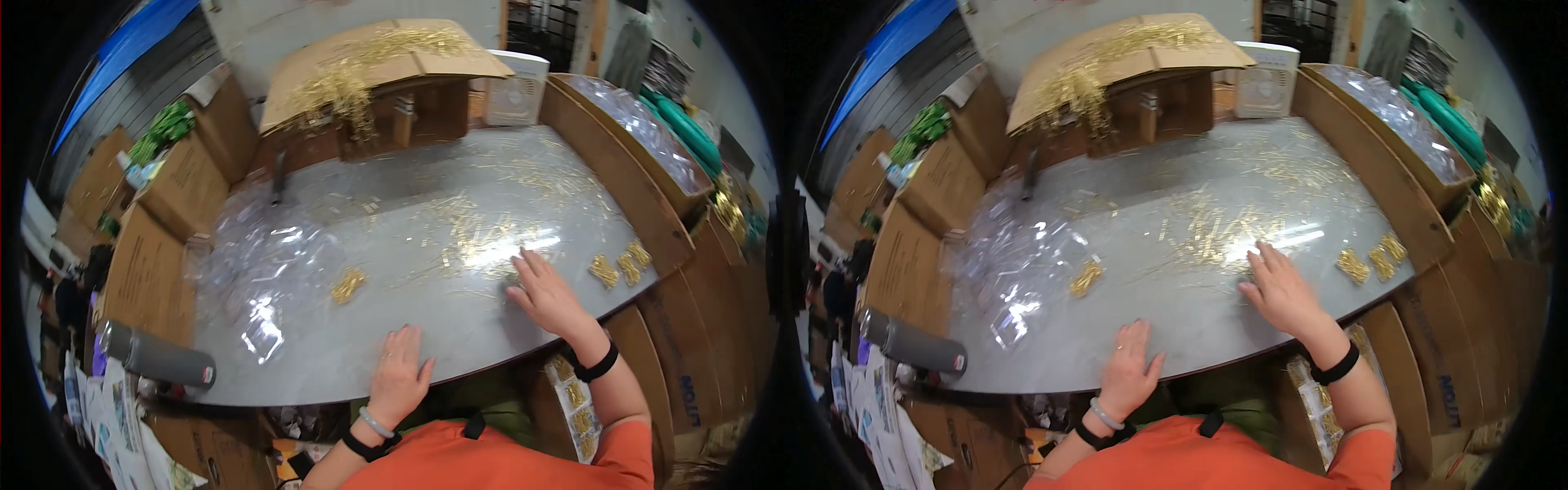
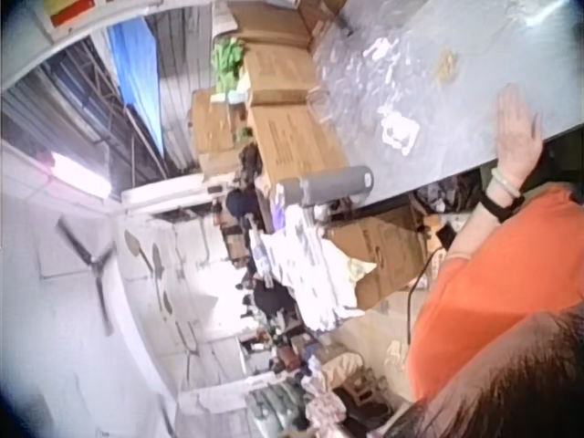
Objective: The recorder is counting and packing small gold-colored wire connectors into small plastic bags.
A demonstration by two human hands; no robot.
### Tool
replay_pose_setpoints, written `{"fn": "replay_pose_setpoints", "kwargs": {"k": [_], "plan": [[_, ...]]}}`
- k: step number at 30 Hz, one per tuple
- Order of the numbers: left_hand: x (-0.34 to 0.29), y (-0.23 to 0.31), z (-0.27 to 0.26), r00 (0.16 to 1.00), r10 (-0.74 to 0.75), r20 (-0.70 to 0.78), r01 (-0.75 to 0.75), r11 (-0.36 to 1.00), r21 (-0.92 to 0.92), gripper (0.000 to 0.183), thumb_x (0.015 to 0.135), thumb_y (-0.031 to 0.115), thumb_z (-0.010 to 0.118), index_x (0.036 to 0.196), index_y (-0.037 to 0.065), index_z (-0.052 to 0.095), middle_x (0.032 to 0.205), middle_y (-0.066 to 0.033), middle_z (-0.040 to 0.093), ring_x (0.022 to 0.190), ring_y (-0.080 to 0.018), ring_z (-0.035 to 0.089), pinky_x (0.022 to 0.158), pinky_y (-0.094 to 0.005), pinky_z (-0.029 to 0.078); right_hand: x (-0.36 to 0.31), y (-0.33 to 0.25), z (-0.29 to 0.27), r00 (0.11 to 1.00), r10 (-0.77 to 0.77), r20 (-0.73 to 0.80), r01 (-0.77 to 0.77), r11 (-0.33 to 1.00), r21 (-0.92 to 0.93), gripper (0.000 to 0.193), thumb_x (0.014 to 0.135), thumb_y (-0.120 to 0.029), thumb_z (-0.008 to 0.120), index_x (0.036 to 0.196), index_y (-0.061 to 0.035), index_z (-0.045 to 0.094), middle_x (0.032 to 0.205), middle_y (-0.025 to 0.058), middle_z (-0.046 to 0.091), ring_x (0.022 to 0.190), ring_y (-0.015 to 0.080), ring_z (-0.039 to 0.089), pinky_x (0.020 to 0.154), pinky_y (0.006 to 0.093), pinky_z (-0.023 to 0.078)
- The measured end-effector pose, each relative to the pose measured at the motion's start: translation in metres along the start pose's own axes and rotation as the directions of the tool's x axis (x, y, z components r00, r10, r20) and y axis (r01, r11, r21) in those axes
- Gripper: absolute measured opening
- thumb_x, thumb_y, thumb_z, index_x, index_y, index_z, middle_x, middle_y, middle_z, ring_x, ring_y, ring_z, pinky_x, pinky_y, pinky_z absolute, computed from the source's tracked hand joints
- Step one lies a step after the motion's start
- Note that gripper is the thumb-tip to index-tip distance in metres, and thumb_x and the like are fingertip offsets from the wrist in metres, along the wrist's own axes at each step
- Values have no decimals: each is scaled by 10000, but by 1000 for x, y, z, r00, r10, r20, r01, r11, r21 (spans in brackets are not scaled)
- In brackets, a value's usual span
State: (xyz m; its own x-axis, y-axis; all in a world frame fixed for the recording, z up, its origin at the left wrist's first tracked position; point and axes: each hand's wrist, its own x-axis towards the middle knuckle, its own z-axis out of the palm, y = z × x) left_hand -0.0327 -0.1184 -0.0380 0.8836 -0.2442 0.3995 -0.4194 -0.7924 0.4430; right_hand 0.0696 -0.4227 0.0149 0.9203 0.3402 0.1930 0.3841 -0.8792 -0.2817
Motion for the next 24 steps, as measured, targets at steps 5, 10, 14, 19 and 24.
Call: {"fn": "replay_pose_setpoints", "kwargs": {"k": [5, 10, 14, 19, 24], "plan": [[2, 0, 5, 997, 46, -67, -48, 998, -32, 625, 921, 195, 720, 1433, -68, 477, 1373, -275, 561, 1310, -468, 516, 1158, -531, 396, 69, -26, 38, 971, -157, 181, 168, 985, -49, 623, 1036, -398, 560, 1492, 9, 439, 1562, 310, 382, 1428, 521, 376, 1184, 519, 357], [-4, -6, 7, 995, 17, -98, -19, 1000, -18, 673, 924, 216, 727, 1456, -78, 438, 1417, -267, 510, 1366, -443, 464, 1180, -551, 353, 49, -61, 68, 942, -258, 213, 274, 961, -47, 690, 1000, -406, 605, 1463, 76, 436, 1576, 289, 370, 1449, 496, 354, 1211, 508, 311], [-3, -5, 6, 997, 14, -69, -16, 1000, -25, 715, 928, 226, 725, 1480, -92, 399, 1446, -270, 479, 1393, -431, 435, 1195, -562, 317, -3, -81, 56, 904, -382, 194, 378, 924, 55, 694, 993, -438, 609, 1488, 21, 450, 1574, 284, 377, 1467, 475, 343, 1213, 533, 298], [-4, -5, 7, 1000, 20, -22, -21, 999, -26, 710, 942, 202, 700, 1500, -91, 374, 1451, -277, 475, 1396, -434, 436, 1202, -569, 303, -34, -98, 53, 979, -204, 21, 205, 971, -123, 688, 995, -482, 588, 1511, -45, 463, 1570, 249, 409, 1462, 467, 356, 1212, 596, 250], [-3, -6, 4, 999, 35, -1, -35, 998, -55, 688, 960, 123, 628, 1529, -102, 313, 1484, -295, 454, 1404, -458, 427, 1205, -580, 292, -13, -97, 77, 986, -151, -64, 148, 987, -61, 648, 1001, -462, 579, 1495, -51, 489, 1570, 225, 421, 1459, 457, 361, 1212, 595, 237]]}}
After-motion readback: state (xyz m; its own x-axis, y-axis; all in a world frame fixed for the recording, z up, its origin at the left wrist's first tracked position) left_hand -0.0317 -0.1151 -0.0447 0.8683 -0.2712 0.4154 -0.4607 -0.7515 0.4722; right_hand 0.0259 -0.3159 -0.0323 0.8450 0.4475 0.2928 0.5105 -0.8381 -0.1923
